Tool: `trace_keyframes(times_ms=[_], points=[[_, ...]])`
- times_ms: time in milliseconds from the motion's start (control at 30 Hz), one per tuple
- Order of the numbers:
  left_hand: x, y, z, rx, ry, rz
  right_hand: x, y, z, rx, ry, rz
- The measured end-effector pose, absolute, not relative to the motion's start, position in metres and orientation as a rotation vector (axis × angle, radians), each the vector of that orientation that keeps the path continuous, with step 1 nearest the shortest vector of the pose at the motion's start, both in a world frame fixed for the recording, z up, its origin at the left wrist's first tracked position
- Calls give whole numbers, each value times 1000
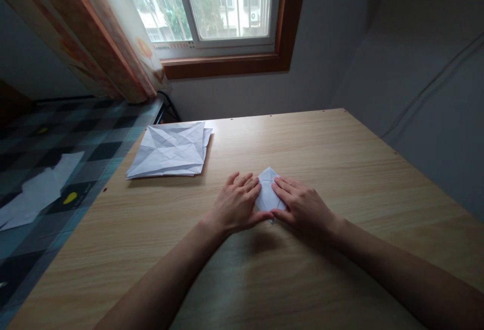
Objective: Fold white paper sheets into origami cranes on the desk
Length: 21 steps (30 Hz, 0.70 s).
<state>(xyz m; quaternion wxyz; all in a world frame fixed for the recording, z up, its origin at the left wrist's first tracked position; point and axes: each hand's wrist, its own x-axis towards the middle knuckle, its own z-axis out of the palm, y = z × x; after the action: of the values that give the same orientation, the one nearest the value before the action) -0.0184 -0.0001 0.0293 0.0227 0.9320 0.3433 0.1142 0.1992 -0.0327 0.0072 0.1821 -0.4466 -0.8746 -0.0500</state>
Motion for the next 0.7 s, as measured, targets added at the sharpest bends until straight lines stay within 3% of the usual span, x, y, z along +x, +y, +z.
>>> trace_keyframes(times_ms=[200, 367, 700], points=[[-15, -2, 30, 2923, 1096, 340, 195, -41, 14, -1087, -2539, -113], [-13, -3, 26, 2930, 1129, 362, 204, -34, 10, -902, -2464, 139], [-13, -8, 25, 2882, 1184, 326, 205, -11, -2, -1212, -2476, 192]])
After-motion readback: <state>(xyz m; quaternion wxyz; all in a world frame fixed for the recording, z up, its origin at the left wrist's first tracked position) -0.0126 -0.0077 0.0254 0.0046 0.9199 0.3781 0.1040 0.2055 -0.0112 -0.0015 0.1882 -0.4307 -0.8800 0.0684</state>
